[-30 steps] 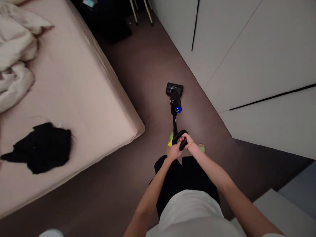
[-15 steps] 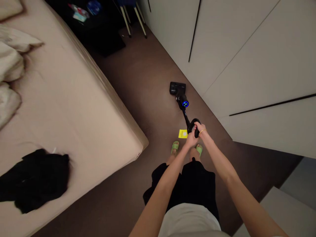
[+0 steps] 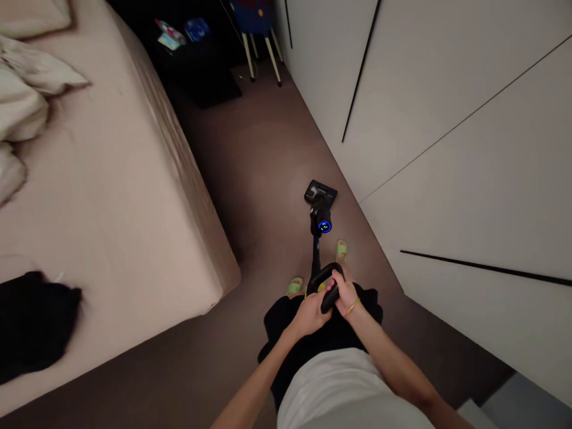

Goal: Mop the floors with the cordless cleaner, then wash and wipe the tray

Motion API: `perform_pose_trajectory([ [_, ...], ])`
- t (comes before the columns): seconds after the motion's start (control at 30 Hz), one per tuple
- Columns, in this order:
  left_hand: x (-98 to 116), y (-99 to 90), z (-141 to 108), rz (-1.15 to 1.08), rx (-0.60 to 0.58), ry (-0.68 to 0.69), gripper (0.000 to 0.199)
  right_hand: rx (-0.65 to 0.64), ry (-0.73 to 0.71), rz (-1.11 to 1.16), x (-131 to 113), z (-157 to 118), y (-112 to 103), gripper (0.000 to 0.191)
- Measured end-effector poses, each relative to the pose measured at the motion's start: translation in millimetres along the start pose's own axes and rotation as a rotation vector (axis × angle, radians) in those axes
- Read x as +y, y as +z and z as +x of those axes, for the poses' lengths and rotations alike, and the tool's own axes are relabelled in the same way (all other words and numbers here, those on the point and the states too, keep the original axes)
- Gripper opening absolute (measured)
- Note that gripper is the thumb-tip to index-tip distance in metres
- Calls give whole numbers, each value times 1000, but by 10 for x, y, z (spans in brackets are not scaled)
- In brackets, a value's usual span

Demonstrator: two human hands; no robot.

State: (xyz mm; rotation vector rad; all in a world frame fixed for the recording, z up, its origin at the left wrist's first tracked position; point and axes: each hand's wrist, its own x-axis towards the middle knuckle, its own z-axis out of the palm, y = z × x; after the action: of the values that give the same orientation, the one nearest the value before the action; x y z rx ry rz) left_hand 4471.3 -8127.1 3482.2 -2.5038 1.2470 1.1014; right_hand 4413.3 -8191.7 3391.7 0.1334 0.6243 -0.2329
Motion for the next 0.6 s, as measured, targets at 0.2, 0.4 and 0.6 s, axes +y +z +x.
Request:
perform_pose_trajectory([
  [0.2,808,153,911,-316,124,-63,23,-41,-25,-85,-1281,189,-133,42],
  [0.4,1292,221,1419,-532,277,-53,23,-96,-60,-308,-1999,311,-163,48],
  [0.6,1820,523,1951,-813,455,-6,39,-122,-141,-588,-2594,477,-389,52],
])
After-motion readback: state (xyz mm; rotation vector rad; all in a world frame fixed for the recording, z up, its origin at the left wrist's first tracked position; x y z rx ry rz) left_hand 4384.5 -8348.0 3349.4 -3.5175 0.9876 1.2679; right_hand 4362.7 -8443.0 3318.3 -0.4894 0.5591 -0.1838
